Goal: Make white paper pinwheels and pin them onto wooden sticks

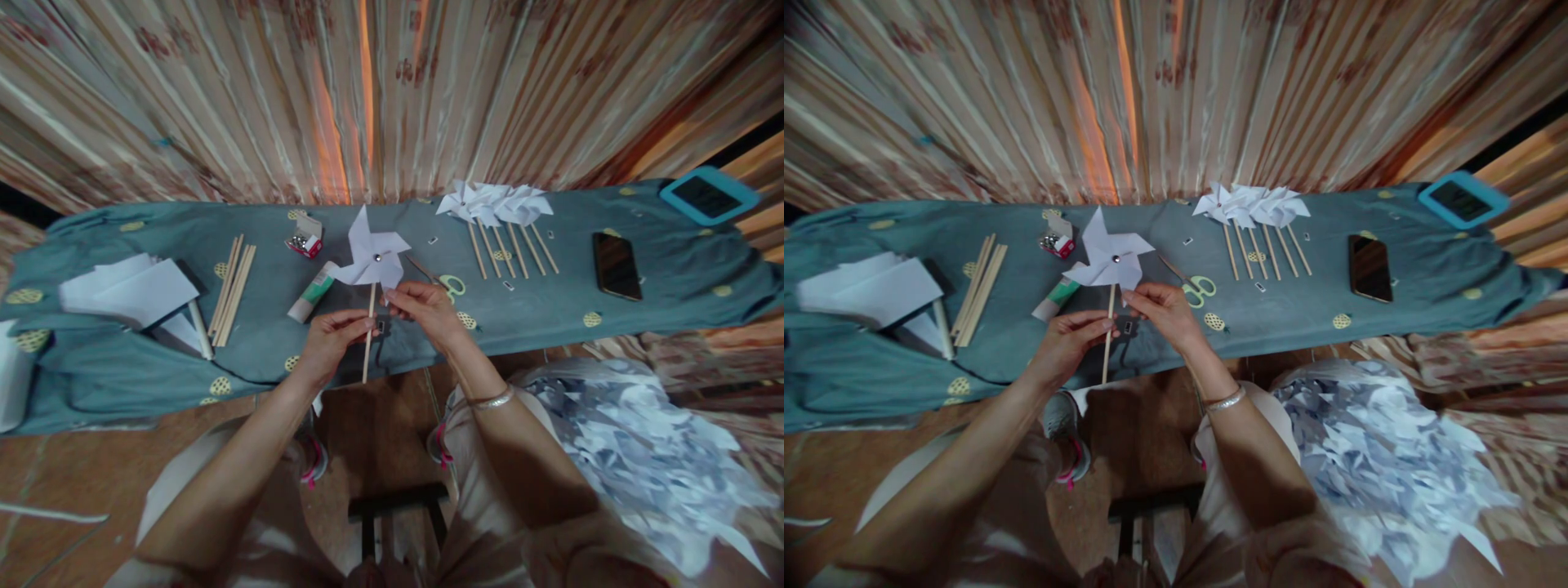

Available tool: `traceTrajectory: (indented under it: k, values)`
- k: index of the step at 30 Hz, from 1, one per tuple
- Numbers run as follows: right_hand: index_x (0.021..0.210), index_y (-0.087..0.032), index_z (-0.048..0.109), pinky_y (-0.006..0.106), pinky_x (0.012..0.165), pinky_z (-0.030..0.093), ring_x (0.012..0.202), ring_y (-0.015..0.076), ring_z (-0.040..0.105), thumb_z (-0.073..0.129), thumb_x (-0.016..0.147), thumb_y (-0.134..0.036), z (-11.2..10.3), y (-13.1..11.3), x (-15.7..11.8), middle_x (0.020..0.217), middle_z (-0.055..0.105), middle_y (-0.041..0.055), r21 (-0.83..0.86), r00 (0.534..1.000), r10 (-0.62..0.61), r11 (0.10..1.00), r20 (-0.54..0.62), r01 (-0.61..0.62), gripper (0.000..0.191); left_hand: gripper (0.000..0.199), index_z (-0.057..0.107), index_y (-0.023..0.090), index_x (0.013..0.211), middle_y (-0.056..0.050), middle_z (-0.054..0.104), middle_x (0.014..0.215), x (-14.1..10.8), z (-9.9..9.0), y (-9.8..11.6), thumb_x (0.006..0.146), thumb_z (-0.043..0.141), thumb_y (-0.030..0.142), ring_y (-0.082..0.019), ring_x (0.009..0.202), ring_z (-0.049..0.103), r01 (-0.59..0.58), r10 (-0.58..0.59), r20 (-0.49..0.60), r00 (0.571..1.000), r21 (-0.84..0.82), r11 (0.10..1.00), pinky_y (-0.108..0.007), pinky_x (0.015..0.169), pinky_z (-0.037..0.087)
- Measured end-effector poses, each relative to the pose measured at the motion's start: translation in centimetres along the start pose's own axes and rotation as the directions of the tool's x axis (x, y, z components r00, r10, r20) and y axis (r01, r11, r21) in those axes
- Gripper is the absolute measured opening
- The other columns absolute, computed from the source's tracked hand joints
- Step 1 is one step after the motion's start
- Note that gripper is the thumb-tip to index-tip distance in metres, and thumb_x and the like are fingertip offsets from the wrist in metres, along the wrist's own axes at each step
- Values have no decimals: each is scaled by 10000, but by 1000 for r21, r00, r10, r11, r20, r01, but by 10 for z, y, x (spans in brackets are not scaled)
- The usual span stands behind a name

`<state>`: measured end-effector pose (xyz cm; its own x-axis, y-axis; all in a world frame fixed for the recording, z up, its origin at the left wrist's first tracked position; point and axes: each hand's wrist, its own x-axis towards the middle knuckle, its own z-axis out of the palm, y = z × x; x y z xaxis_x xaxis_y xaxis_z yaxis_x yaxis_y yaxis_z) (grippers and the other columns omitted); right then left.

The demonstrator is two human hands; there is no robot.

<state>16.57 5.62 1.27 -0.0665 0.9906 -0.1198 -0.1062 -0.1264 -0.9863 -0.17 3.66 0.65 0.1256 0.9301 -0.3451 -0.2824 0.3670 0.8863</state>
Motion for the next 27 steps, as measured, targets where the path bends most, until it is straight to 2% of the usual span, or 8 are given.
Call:
traceTrajectory:
  k: [3,6,9,12,14,16,20,27]
  values:
    - [592,-196,697,232,538,394,525,86,502,808,580,-580,2,1,0,528,601,-40,-20,1000,-13,1000,10,13,400,396,782,169,723,-24,748,670,0,1,0,432,956,374,-127,611,674,11,-11,3,1000,-2,1000,-242,676,548]
    - [605,-196,719,236,529,399,532,95,525,776,583,-641,0,1,0,570,653,-12,-64,1000,-19,998,16,20,449,402,781,168,719,-26,750,675,-1,1,1,422,957,374,-132,612,675,11,-11,-3,1000,-8,1000,-255,685,551]
    - [581,-194,712,240,500,388,516,101,532,744,591,-689,-9,-2,1,604,688,20,-117,999,-28,993,-29,24,497,382,785,167,728,-25,747,670,-1,1,2,444,952,360,-124,615,675,11,-11,-1,1000,-1,1000,-240,680,546]
    - [568,-193,693,241,478,367,496,96,501,738,600,-690,-24,-4,6,600,682,20,-120,977,-86,991,-194,63,501,362,789,169,740,-24,750,681,-2,0,4,469,945,352,-115,613,674,31,-31,24,999,12,999,-227,678,545]
    - [596,-196,689,243,497,379,522,101,506,748,598,-673,-32,-5,10,626,685,12,-123,931,-147,986,-335,111,481,360,790,170,738,-25,753,694,-4,0,4,470,943,357,-115,615,675,55,-56,49,997,24,998,-224,672,545]
    - [678,-201,707,249,548,416,579,114,541,776,567,-650,-38,-4,13,674,696,5,-121,890,-184,982,-417,147,468,360,790,167,736,-28,753,698,-5,1,4,471,940,360,-117,618,677,85,-89,77,993,45,995,-222,666,543]
    - [750,-207,726,263,638,455,684,137,592,797,563,-598,-39,-4,15,735,707,5,-70,898,-173,985,-405,158,440,357,791,163,734,-38,756,713,-7,3,3,473,932,360,-123,608,674,134,-144,117,983,84,987,-241,672,547]
    - [613,-217,687,252,564,387,601,115,513,803,575,-488,-35,-4,13,608,632,-18,18,926,-94,994,-366,108,298,343,790,162,748,-57,757,732,-6,1,1,505,911,372,-155,626,680,84,-97,101,990,128,988,-291,700,552]
